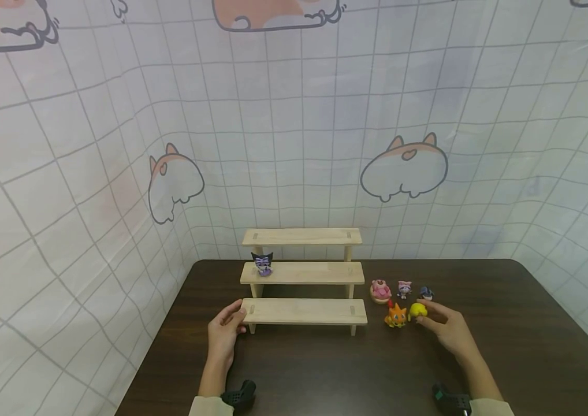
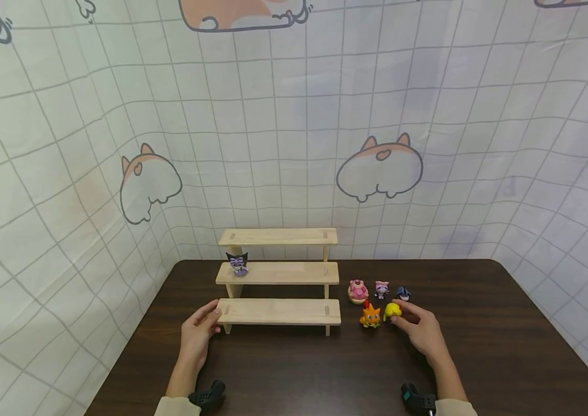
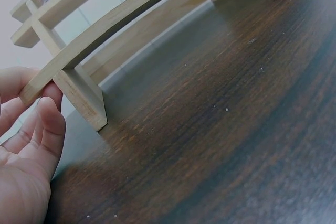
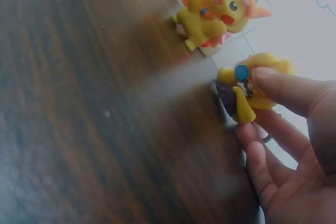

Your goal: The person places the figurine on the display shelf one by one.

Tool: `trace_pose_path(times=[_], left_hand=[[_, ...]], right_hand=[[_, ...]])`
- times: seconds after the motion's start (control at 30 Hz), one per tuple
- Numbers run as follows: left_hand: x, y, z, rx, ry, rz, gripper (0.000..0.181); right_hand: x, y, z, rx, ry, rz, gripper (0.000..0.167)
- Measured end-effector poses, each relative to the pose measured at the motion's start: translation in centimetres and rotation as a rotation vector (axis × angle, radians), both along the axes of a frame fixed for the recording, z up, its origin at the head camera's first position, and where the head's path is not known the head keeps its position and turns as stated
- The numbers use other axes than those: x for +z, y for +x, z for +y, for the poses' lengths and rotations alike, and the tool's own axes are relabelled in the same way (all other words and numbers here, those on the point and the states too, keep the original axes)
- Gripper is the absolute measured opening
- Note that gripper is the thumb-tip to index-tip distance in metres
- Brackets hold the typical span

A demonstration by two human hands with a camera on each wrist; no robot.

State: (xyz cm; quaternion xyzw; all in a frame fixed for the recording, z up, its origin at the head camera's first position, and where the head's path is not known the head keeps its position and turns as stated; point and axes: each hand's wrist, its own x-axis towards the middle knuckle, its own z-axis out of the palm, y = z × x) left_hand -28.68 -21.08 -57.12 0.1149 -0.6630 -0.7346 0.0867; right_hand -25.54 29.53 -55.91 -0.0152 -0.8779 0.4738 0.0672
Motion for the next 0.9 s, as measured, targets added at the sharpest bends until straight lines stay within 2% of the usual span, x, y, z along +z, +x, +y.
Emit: trace_pose_path(times=[0.23,0.4,0.73,0.9], left_hand=[[0.1,0.1,0.0,-0.011,0.001,0.001,0.043],[0.0,0.2,0.0,0.002,-0.014,0.004,0.041],[0.0,0.2,0.2,0.016,-0.015,0.013,0.037],[0.0,0.2,0.2,0.019,-0.015,0.010,0.039]], right_hand=[[0.1,0.0,0.1,-0.027,-0.008,0.002,0.056],[0.5,0.0,0.3,-0.029,-0.010,0.004,0.058],[2.7,0.4,0.1,-0.040,-0.018,0.089,0.057],[3.9,0.8,-0.3,-0.036,-0.018,0.103,0.057]])
